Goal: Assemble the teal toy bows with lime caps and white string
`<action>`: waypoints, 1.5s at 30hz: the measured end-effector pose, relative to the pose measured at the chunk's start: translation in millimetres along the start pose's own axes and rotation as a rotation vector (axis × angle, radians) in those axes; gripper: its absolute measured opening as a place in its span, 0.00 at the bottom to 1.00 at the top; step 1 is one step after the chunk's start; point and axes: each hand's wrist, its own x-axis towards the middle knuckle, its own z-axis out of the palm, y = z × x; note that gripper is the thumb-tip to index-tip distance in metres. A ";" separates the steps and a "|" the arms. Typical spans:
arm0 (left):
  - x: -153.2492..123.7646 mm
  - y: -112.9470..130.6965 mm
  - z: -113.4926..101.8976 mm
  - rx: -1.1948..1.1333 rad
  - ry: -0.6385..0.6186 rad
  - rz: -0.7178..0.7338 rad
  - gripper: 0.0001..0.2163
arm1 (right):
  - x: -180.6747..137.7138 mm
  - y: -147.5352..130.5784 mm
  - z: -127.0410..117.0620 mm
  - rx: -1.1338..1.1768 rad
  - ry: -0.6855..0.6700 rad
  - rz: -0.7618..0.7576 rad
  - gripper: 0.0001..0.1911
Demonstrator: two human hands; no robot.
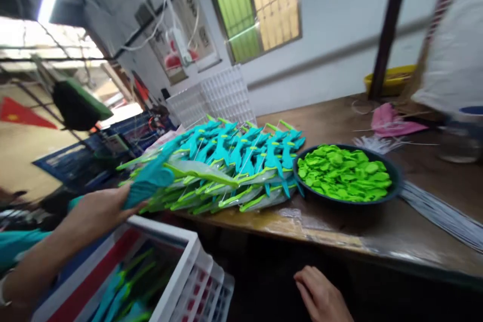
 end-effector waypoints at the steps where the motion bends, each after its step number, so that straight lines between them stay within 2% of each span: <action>1: 14.4 14.4 3.6 0.117 -0.022 0.058 0.05 | -1.3 -6.6 0.8 0.022 -0.001 0.023 0.09; 4: 54.5 75.8 19.2 0.332 -0.138 0.310 0.08 | 0.9 -36.0 -5.1 0.148 -0.036 0.136 0.13; 6: 71.9 121.8 27.9 0.343 -0.215 0.467 0.11 | 8.6 -56.1 -16.2 0.280 -0.035 0.202 0.21; 8: 83.3 165.5 31.6 0.321 -0.293 0.609 0.11 | 17.7 -70.9 -32.0 0.427 0.033 0.235 0.28; 10: 93.3 205.7 27.2 0.277 -0.325 0.747 0.11 | 24.4 -78.8 -49.9 0.553 0.136 0.238 0.29; 12: 105.6 242.7 13.3 0.213 -0.296 0.854 0.10 | 26.2 -81.1 -65.9 0.631 0.219 0.241 0.28; 15: 130.7 292.5 -19.4 -0.007 -0.178 0.912 0.15 | 20.8 -79.5 -78.5 0.668 0.254 0.271 0.27; 16: 139.7 307.3 -30.1 -0.141 -0.170 0.901 0.16 | 17.6 -78.8 -79.0 0.666 0.244 0.279 0.27; 18: 155.7 333.5 -45.3 -0.431 -0.245 0.840 0.17 | 10.7 -78.0 -75.7 0.647 0.207 0.284 0.31; 20: 166.0 354.6 -47.8 -0.743 -0.279 0.783 0.19 | 4.3 -77.8 -69.9 0.641 0.166 0.281 0.38; 23: 170.6 376.0 -25.9 -1.114 -0.274 0.690 0.22 | -2.3 -77.7 -63.8 0.739 0.094 0.303 0.43; 26: 168.6 385.0 14.0 -1.308 -0.309 0.565 0.25 | -7.2 -78.1 -63.7 0.787 0.032 0.390 0.37; 28: 166.7 384.7 40.3 -1.377 -0.337 0.435 0.26 | -12.0 -78.2 -65.1 0.681 0.023 0.461 0.27; 30: 165.6 379.4 61.9 -1.427 -0.360 0.300 0.26 | -18.1 -77.2 -66.6 0.561 0.024 0.514 0.24; 33: 163.6 360.4 86.9 -1.491 -0.373 0.164 0.26 | -23.5 -72.2 -71.6 0.419 -0.017 0.529 0.23; 36: 154.6 328.8 113.7 -1.553 -0.402 0.140 0.25 | -13.1 -63.4 -86.4 0.264 0.039 0.471 0.09; 38: 142.1 304.2 135.8 -1.589 -0.489 0.150 0.24 | 6.4 -57.1 -102.3 0.168 0.149 0.395 0.09; 41: 117.2 269.3 168.7 -1.700 -0.638 0.093 0.22 | 52.8 -47.9 -128.5 -0.139 0.242 0.265 0.12; 43: 101.7 249.9 184.1 -1.767 -0.632 0.036 0.23 | 90.8 -40.4 -141.9 -0.352 0.223 0.233 0.11; 45: 90.2 234.0 192.9 -1.780 -0.559 -0.002 0.26 | 129.8 -30.0 -149.2 -0.464 0.168 0.245 0.11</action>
